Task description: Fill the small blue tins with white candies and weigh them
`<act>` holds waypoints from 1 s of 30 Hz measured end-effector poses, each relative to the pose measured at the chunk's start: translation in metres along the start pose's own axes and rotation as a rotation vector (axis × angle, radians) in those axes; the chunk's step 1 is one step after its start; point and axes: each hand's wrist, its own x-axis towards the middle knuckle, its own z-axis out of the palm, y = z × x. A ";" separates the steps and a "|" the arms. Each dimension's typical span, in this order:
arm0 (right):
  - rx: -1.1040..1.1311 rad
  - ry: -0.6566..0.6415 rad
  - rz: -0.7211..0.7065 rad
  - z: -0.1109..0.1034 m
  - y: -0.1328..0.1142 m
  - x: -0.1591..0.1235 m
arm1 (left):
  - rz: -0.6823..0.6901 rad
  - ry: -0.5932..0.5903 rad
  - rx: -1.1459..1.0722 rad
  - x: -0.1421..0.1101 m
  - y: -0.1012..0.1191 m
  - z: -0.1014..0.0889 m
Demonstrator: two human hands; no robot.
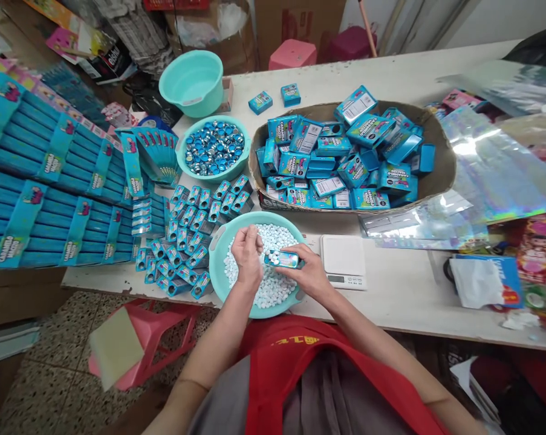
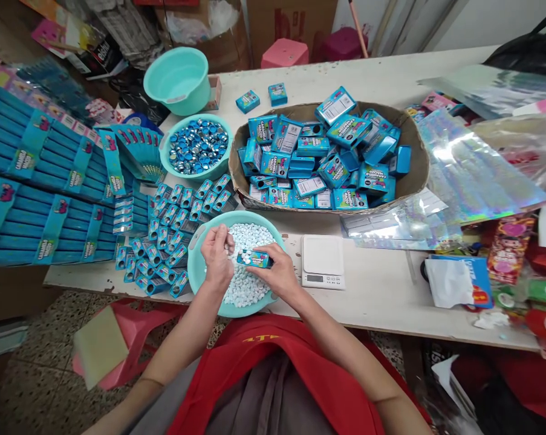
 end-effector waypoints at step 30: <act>0.123 0.177 0.078 -0.063 0.013 0.004 | -0.084 -0.682 0.416 0.010 -0.008 0.033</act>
